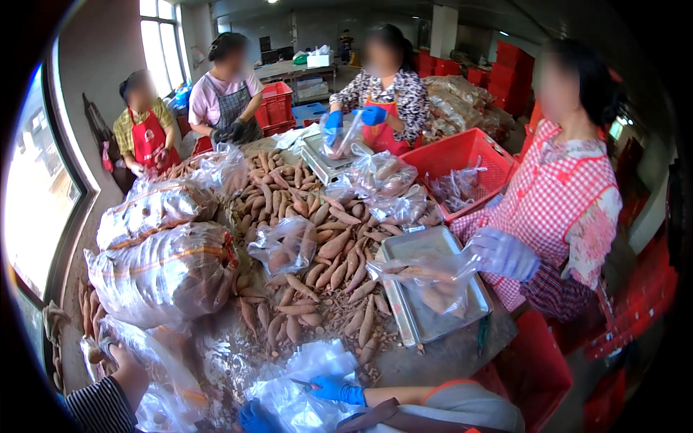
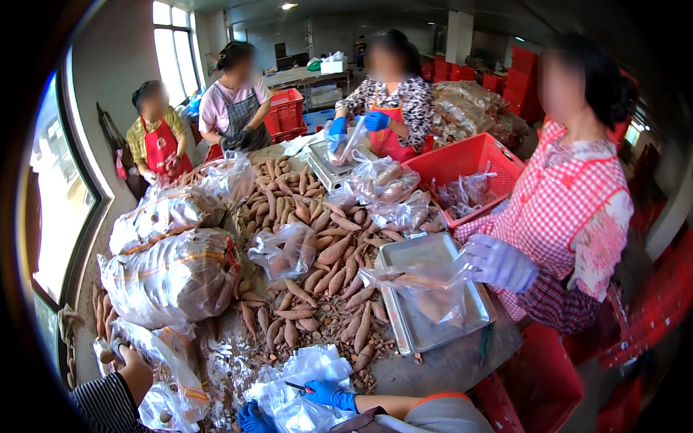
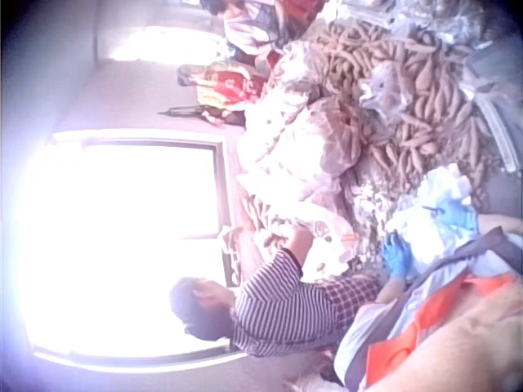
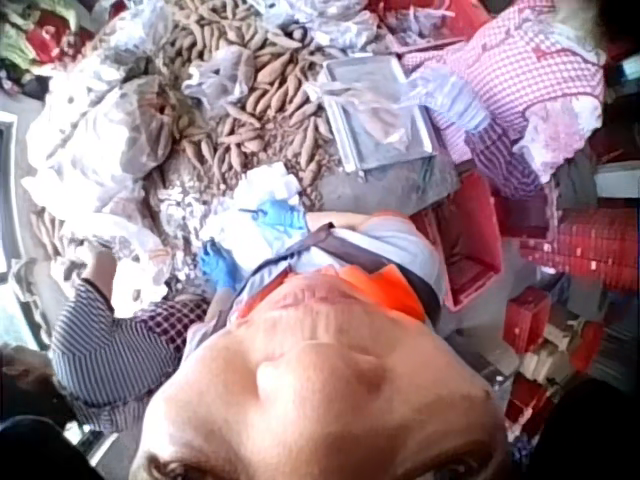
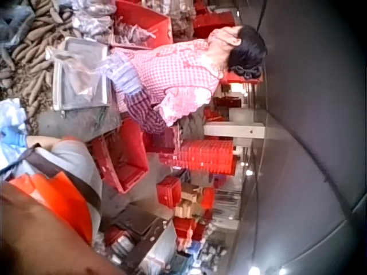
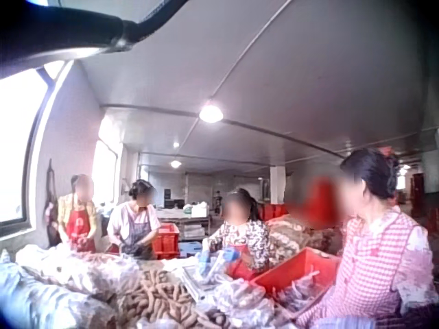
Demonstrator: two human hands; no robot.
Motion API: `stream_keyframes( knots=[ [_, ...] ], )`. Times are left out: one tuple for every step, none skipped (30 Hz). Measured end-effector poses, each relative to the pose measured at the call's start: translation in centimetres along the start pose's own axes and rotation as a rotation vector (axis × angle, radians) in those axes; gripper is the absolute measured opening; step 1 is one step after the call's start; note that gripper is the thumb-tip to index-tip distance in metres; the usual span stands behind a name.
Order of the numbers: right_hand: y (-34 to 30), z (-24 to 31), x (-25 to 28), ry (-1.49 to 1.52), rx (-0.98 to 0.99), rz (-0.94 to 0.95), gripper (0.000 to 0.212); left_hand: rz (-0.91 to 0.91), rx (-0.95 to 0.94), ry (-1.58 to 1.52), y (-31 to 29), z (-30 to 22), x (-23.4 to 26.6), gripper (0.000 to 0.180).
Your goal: The person picks up sweet potatoes from a large pile, uses a handheld tool to scrape the surface of each potato, and places them into plastic bags one at a time.
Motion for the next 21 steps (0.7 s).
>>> stream_keyframes(
  knots=[
    [-0.1,-0.2,0.2,0.031,-0.018,-0.010,0.019,0.020,0.011,-0.029,0.1,0.2,-0.5,0.036],
    [0.1,0.0,0.3,0.036,-0.033,0.038,0.019,0.033,0.038,-0.059,0.1,0.5,-0.5,0.036],
    [0.2,0.3,0.5,0.044,-0.050,0.086,0.019,0.048,0.064,-0.088,0.0,0.9,-0.4,0.036],
    [0.2,0.6,0.4,0.050,-0.065,0.136,0.019,0.061,0.093,-0.116,-0.1,1.2,-0.1,0.037],
    [0.1,0.2,0.0,0.100,-0.058,0.114,0.019,0.054,0.070,-0.103,-0.1,1.0,0.7,0.036],
    [1.3,-1.0,-0.5,0.007,-0.072,0.131,0.020,-0.004,0.063,-0.165,0.1,2.1,0.1,0.035],
    [2.5,-2.3,-1.6,-0.086,-0.086,0.166,0.020,-0.057,0.074,-0.224,0.1,4.3,-1.7,0.035],
    [1.3,-4.4,-2.7,-0.182,-0.135,0.208,0.020,-0.081,0.086,-0.302,-1.3,5.1,-4.5,0.034],
    [0.4,-3.7,-3.0,0.052,-0.091,0.159,0.017,-0.077,0.121,-0.220,-1.3,4.8,-3.4,0.032],
    [0.0,-2.6,-1.4,0.284,-0.083,0.104,0.014,-0.002,0.170,-0.280,-0.8,4.2,-2.3,0.033],
    [-0.3,-1.1,-0.2,0.336,-0.100,0.085,0.012,0.000,0.145,-0.293,0.2,3.1,-1.4,0.034],
    [-0.3,0.2,0.8,0.381,-0.102,0.049,0.010,0.004,0.146,-0.331,0.5,3.1,-1.3,0.038],
    [-0.8,-1.8,0.3,0.233,-0.150,0.104,0.011,0.003,0.150,-0.327,0.6,3.4,-2.0,0.040],
    [-0.7,-3.4,-0.2,0.083,-0.179,0.148,0.014,-0.006,0.142,-0.321,0.6,3.8,-2.2,0.041],
    [-0.7,-2.6,-0.2,0.114,-0.190,0.168,0.014,-0.008,0.166,-0.317,0.2,4.2,-2.0,0.042],
    [-0.5,-1.0,0.1,0.142,-0.200,0.178,0.013,-0.015,0.182,-0.316,0.0,4.5,-1.9,0.042],
    [-0.5,0.1,0.2,0.172,-0.214,0.185,0.013,-0.019,0.193,-0.316,-0.3,4.7,-1.8,0.043],
    [-0.4,0.6,0.4,0.210,-0.226,0.198,0.012,-0.015,0.207,-0.320,-0.3,4.7,-1.9,0.043],
    [-0.4,0.8,0.5,0.250,-0.240,0.208,0.012,-0.010,0.218,-0.324,-0.4,4.7,-1.8,0.042],
    [-0.4,0.9,0.5,0.291,-0.256,0.216,0.011,-0.003,0.226,-0.328,-0.4,4.6,-1.7,0.042],
    [-0.4,0.7,0.6,0.298,-0.255,0.226,0.011,0.001,0.232,-0.336,-0.3,4.5,-1.7,0.042]
  ],
)
Point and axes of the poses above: each hand's wrist, its own y-axis towards the middle knuckle, its own x-axis out of the back of the hand, z = x × y, the point moved 7 cm from there along y, towards the middle knuckle, and after that the axes turned 10 degrees about -y, right-handed, at the moved point
